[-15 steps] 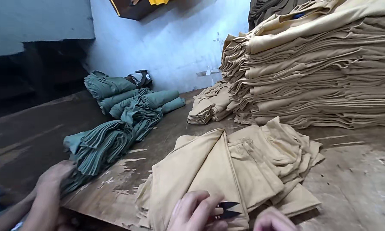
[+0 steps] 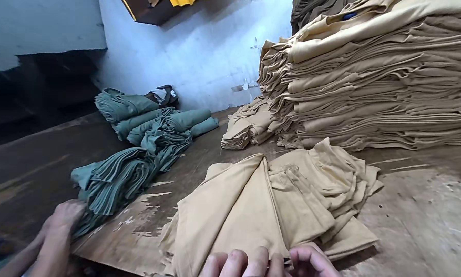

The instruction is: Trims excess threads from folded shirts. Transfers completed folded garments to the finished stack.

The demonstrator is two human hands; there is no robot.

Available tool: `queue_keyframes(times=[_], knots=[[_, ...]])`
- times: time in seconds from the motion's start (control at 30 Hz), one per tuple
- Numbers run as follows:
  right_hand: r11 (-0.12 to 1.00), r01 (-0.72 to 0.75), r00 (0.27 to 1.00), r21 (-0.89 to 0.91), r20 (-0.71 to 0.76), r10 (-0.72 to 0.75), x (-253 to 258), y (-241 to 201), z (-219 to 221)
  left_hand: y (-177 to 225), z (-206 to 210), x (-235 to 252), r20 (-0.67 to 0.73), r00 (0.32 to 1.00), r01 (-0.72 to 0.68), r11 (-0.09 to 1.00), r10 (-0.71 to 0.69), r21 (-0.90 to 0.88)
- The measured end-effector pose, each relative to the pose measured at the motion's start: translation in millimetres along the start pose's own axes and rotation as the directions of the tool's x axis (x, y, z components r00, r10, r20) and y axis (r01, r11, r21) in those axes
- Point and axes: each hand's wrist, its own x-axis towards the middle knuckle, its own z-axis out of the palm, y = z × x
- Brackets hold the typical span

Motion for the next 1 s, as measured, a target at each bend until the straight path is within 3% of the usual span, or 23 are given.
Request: queue_keyframes(times=[0.27,0.53,0.67,0.8,0.87,0.93,1.0], knots=[[0.991,-0.091,0.995,0.101,0.047,0.086,2.2,-2.0,-1.7,-1.2,6.6,2.4,0.012,1.0,0.007,0.997,-0.006,-0.077],[0.992,-0.102,0.994,0.079,0.053,0.098,2.3,-1.6,-1.0,-7.7,12.6,2.5,0.063,0.998,0.037,0.983,-0.026,-0.182],[0.989,0.136,0.991,-0.05,-0.001,-0.136,-4.8,8.3,-6.2,-21.6,4.8,0.6,0.228,0.966,0.199,0.908,-0.12,-0.369],[0.898,0.362,0.918,-0.25,-0.073,-0.39,-2.3,-1.4,5.0,-32.3,13.3,-4.0,0.241,0.954,0.288,0.777,-0.18,-0.56],[0.912,0.39,0.909,-0.127,-0.103,-0.403,8.1,-2.9,15.4,-35.1,12.5,0.7,0.22,0.955,0.295,0.719,-0.199,-0.629],[0.937,0.332,0.941,0.113,-0.111,-0.32,20.8,-2.9,20.8,-34.8,12.4,6.7,0.23,0.942,0.335,0.688,-0.244,-0.644],[0.935,0.276,0.96,0.223,-0.119,-0.255,30.4,-3.5,23.4,-35.2,18.4,12.1,0.242,0.916,0.397,0.638,-0.321,-0.66]])
